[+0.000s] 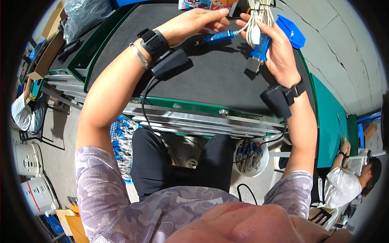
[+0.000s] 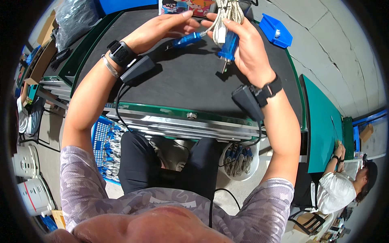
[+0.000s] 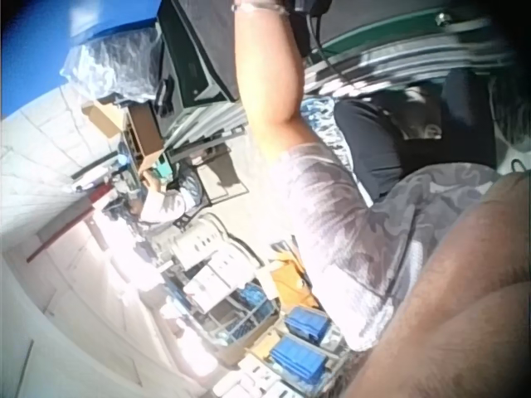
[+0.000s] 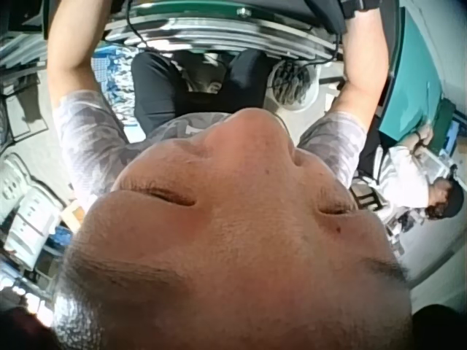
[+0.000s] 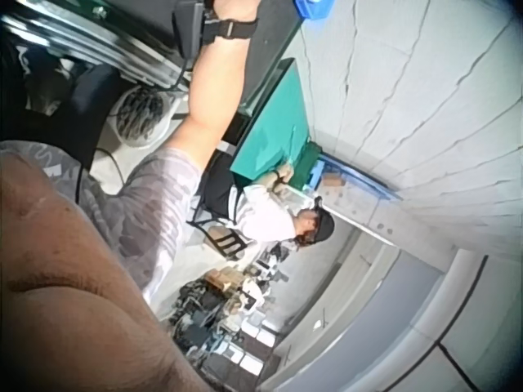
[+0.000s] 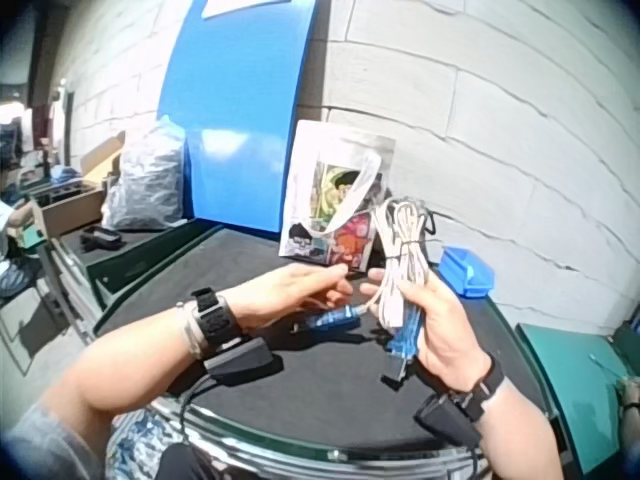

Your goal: The recorder is assembling electrical connectors and cables at a workbench.

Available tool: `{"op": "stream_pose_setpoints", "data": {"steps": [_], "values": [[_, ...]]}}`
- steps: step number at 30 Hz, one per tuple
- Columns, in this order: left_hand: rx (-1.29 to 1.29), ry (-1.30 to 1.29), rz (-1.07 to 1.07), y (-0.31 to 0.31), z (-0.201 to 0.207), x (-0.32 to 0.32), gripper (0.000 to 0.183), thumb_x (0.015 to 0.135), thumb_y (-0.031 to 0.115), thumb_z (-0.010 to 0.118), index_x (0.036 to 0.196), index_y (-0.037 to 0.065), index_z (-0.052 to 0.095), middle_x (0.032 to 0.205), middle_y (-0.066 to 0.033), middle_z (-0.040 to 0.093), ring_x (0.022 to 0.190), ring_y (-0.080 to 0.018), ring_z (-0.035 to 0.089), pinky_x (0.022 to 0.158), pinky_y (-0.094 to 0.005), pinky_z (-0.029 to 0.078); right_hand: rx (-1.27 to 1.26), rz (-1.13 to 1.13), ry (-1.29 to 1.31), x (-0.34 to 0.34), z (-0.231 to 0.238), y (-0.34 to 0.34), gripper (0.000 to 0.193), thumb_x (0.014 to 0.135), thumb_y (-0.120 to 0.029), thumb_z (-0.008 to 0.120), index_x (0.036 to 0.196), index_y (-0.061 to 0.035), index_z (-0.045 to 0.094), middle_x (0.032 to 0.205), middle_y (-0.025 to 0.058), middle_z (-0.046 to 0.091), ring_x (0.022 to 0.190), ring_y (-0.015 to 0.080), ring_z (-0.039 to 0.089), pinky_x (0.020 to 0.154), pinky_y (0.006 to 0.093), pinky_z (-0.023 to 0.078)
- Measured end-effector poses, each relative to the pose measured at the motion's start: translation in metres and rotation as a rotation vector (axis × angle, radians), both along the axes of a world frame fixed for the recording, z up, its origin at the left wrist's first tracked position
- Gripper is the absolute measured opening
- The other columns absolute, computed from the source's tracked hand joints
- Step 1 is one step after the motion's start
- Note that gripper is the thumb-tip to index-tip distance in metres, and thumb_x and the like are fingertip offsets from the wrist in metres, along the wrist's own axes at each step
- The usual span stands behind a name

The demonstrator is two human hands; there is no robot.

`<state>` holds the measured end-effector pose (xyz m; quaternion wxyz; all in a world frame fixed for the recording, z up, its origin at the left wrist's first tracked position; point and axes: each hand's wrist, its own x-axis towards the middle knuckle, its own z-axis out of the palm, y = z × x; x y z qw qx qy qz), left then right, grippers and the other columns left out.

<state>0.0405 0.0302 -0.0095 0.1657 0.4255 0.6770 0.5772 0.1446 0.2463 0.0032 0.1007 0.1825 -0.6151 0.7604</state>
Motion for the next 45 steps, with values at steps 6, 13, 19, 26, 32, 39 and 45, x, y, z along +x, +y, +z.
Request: {"op": "stream_pose_setpoints", "data": {"steps": [6,13,19,26,32,39,45], "values": [[-0.298,0.253,-0.162,0.004,-0.011,-0.007,0.052,0.095,0.048,0.062,0.119,0.002,0.065,0.105,-0.0064,0.067,0.102,-0.0156,0.06,0.097,-0.0301,0.042,-0.145,0.019,-0.171,-0.021,-0.014,0.028,0.037,0.104,-0.015,0.04,0.133,0.0063,0.047,0.127,0.0207,0.061,0.115,0.0289,0.063,0.094,0.0331,0.055],[-0.269,0.144,-0.132,0.003,-0.011,-0.006,0.047,0.095,0.043,0.063,0.116,0.001,0.065,0.101,-0.0046,0.067,0.094,-0.0122,0.061,0.093,-0.0272,0.044,-0.025,-0.049,-0.199,-0.019,-0.015,0.035,0.038,0.105,-0.025,0.041,0.131,0.0016,0.052,0.123,0.0149,0.065,0.098,0.0151,0.065,0.09,0.0324,0.052],[-0.272,0.117,-0.123,0.001,-0.006,0.002,0.052,0.097,0.049,0.058,0.117,0.001,0.065,0.096,-0.0058,0.068,0.088,-0.0121,0.062,0.089,-0.0268,0.046,-0.03,-0.04,-0.188,-0.027,-0.022,0.036,0.034,0.105,-0.023,0.044,0.128,0.0007,0.054,0.122,0.0148,0.065,0.099,0.0149,0.065,0.089,0.0314,0.053],[-0.171,0.002,-0.177,0.003,-0.004,0.003,0.062,0.1,0.055,0.047,0.124,0.0,0.063,0.097,-0.0088,0.07,0.094,-0.0158,0.065,0.092,-0.0287,0.047,-0.045,-0.011,-0.09,-0.024,-0.022,0.033,0.032,0.1,-0.016,0.056,0.129,-0.0014,0.054,0.122,0.0137,0.065,0.104,0.015,0.063,0.089,0.0312,0.054],[-0.135,0.026,-0.121,0.011,-0.018,0.0,0.047,0.1,0.05,0.052,0.114,0.009,0.069,0.096,0.0005,0.07,0.086,-0.0048,0.053,0.084,-0.0224,0.041,-0.047,-0.029,-0.073,-0.019,-0.021,0.025,0.036,0.097,-0.015,0.062,0.13,-0.0021,0.053,0.124,0.0144,0.063,0.107,0.0165,0.063,0.094,0.0316,0.052],[-0.184,-0.027,-0.277,0.008,-0.005,0.007,0.044,0.101,0.04,0.056,0.121,0.001,0.06,0.099,-0.0044,0.068,0.092,-0.0107,0.062,0.084,-0.0256,0.049,-0.125,0.06,-0.114,-0.02,-0.014,0.022,0.037,0.105,-0.028,0.042,0.128,-0.0005,0.054,0.122,0.016,0.064,0.107,0.0202,0.065,0.096,0.0353,0.052],[-0.238,0.057,-0.253,0.015,-0.005,0.009,0.045,0.1,0.039,0.058,0.127,0.003,0.059,0.1,-0.0048,0.069,0.094,-0.0101,0.062,0.084,-0.0255,0.049,-0.123,0.024,-0.163,-0.027,-0.026,0.041,0.037,0.105,-0.029,0.046,0.125,-0.0008,0.056,0.118,0.015,0.066,0.101,0.0188,0.067,0.089,0.0338,0.054]]}}
